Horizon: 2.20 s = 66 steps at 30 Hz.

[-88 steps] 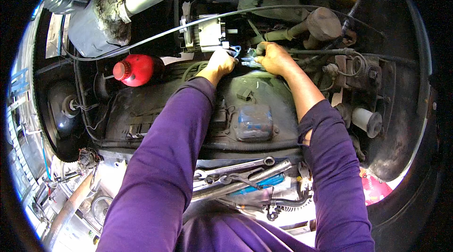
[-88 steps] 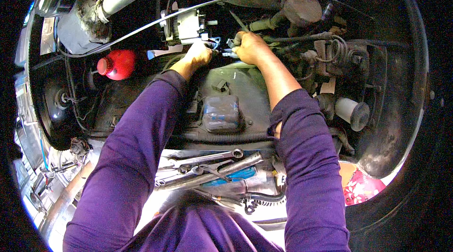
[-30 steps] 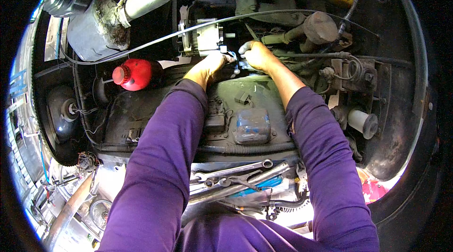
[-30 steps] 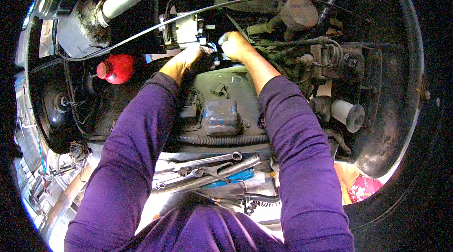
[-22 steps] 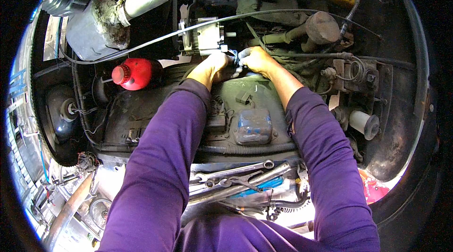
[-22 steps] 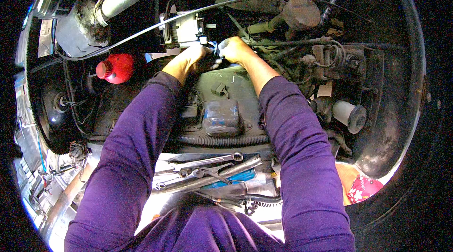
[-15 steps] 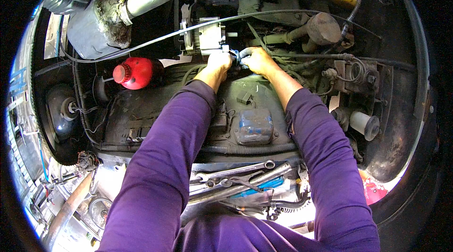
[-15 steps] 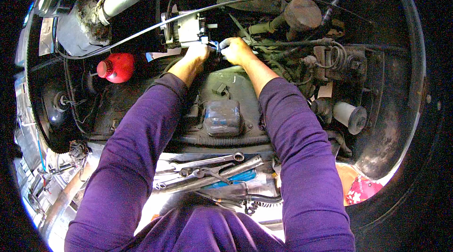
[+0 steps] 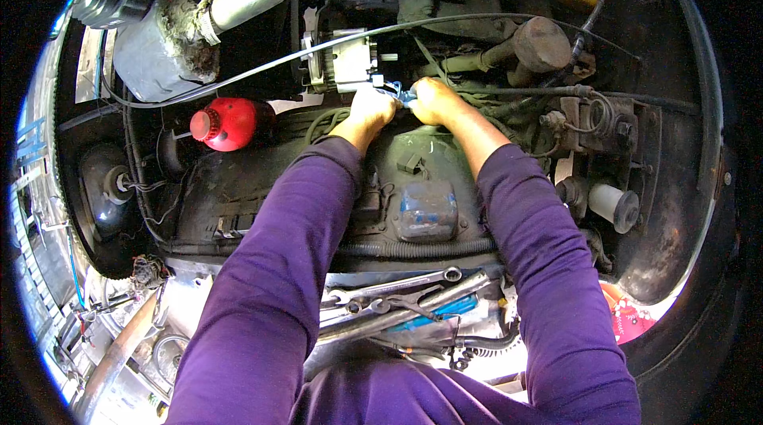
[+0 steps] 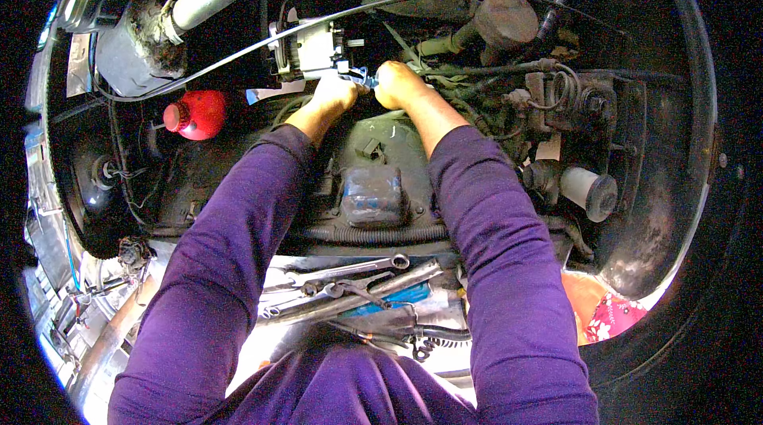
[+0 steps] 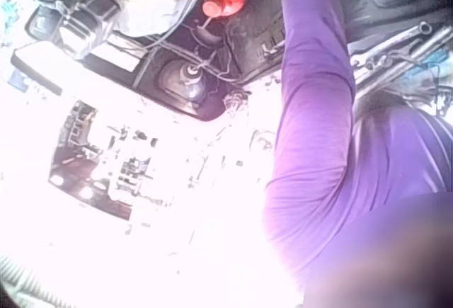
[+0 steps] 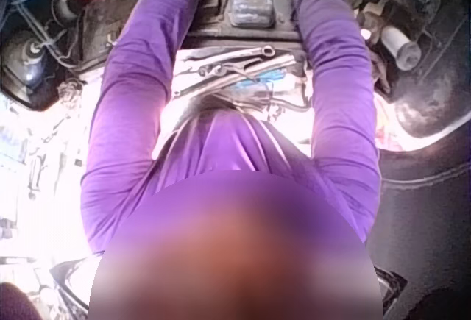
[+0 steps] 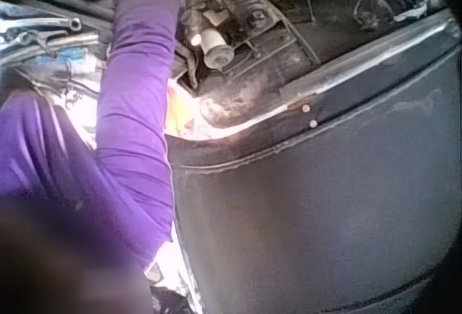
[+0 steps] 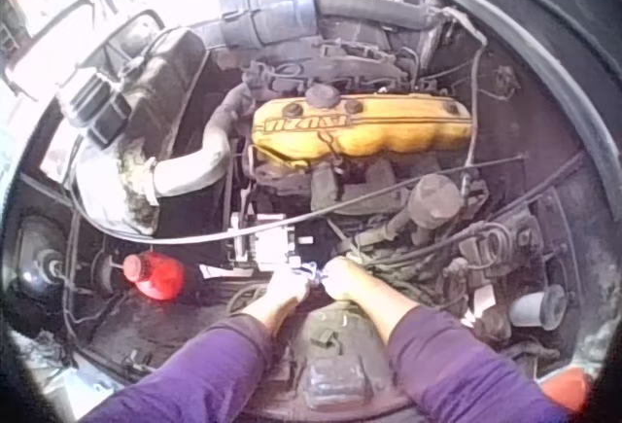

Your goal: The person works on a vehicle engine, using a wrench to tighten or loosen a bolt on a component. They continue adjusting the part with both hands and a tool throughout the clip.

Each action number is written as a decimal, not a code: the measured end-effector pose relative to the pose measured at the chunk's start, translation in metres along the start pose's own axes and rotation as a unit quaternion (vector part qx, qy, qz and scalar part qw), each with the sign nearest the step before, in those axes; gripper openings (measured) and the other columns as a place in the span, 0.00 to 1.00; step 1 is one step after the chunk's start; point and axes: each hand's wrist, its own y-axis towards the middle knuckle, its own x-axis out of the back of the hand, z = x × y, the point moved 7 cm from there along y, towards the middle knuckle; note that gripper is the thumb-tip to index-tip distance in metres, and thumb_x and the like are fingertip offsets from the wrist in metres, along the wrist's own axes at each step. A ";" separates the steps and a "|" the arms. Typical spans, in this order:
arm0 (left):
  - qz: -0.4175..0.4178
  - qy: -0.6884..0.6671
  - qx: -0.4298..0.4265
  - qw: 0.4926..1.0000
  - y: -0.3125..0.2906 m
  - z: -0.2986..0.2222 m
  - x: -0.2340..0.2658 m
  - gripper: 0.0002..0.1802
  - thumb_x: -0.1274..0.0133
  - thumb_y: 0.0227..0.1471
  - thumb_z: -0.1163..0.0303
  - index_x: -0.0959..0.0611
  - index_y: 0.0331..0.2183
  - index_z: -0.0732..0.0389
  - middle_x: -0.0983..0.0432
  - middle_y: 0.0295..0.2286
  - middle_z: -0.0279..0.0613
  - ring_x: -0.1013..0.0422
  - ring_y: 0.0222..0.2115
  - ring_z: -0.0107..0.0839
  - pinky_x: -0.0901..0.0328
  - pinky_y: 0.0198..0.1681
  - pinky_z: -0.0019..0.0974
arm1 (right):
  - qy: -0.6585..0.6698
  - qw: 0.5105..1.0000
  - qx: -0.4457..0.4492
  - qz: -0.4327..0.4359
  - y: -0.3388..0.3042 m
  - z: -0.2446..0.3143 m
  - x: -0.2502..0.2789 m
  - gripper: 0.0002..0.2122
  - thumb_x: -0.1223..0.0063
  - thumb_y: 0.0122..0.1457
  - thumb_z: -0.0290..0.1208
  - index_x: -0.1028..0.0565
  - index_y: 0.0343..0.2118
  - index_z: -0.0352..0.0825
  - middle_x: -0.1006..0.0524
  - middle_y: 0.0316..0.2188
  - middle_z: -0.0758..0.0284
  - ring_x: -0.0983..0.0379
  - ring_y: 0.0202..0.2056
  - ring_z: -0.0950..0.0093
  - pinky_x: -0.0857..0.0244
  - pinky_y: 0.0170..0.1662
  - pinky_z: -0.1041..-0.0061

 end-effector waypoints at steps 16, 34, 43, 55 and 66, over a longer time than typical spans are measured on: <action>-0.024 -0.387 0.132 0.912 -0.029 0.005 0.024 0.14 0.46 0.53 0.62 0.15 0.32 0.63 0.20 0.30 0.50 0.29 0.27 0.33 0.33 0.34 0.38 | 0.176 0.978 0.091 0.068 0.008 0.016 0.007 0.15 0.57 0.61 0.38 0.22 0.33 0.31 0.20 0.30 0.66 0.28 0.30 0.75 0.34 0.38 0.71; 0.125 -0.449 0.216 0.858 -0.022 0.002 0.008 0.14 0.45 0.51 0.62 0.19 0.37 0.60 0.21 0.35 0.52 0.22 0.37 0.41 0.28 0.41 0.42 | 0.235 0.965 -0.117 -0.011 0.002 -0.018 -0.002 0.14 0.48 0.51 0.24 0.20 0.42 0.34 0.18 0.29 0.59 0.22 0.30 0.69 0.30 0.36 0.68; 0.079 -0.318 0.203 0.923 -0.010 0.017 -0.008 0.22 0.33 0.40 0.61 0.16 0.39 0.60 0.20 0.40 0.49 0.24 0.41 0.41 0.31 0.43 0.40 | 0.154 0.988 -0.028 0.002 0.000 -0.005 -0.008 0.11 0.49 0.54 0.30 0.21 0.36 0.30 0.19 0.31 0.53 0.21 0.34 0.60 0.30 0.43 0.65; 0.022 -0.339 0.169 0.925 -0.019 0.004 0.014 0.17 0.37 0.50 0.61 0.15 0.38 0.63 0.18 0.35 0.47 0.24 0.34 0.37 0.32 0.41 0.39 | 0.191 0.974 -0.108 0.058 -0.005 -0.012 0.009 0.14 0.38 0.52 0.38 0.20 0.34 0.31 0.19 0.28 0.60 0.24 0.33 0.70 0.32 0.39 0.68; -0.035 -0.043 0.134 0.989 -0.024 -0.016 0.029 0.20 0.44 0.53 0.58 0.18 0.41 0.65 0.21 0.40 0.56 0.24 0.44 0.47 0.31 0.48 0.42 | 0.263 0.963 -0.025 0.052 0.006 0.001 0.000 0.22 0.51 0.53 0.49 0.20 0.27 0.29 0.20 0.27 0.55 0.25 0.29 0.67 0.33 0.37 0.65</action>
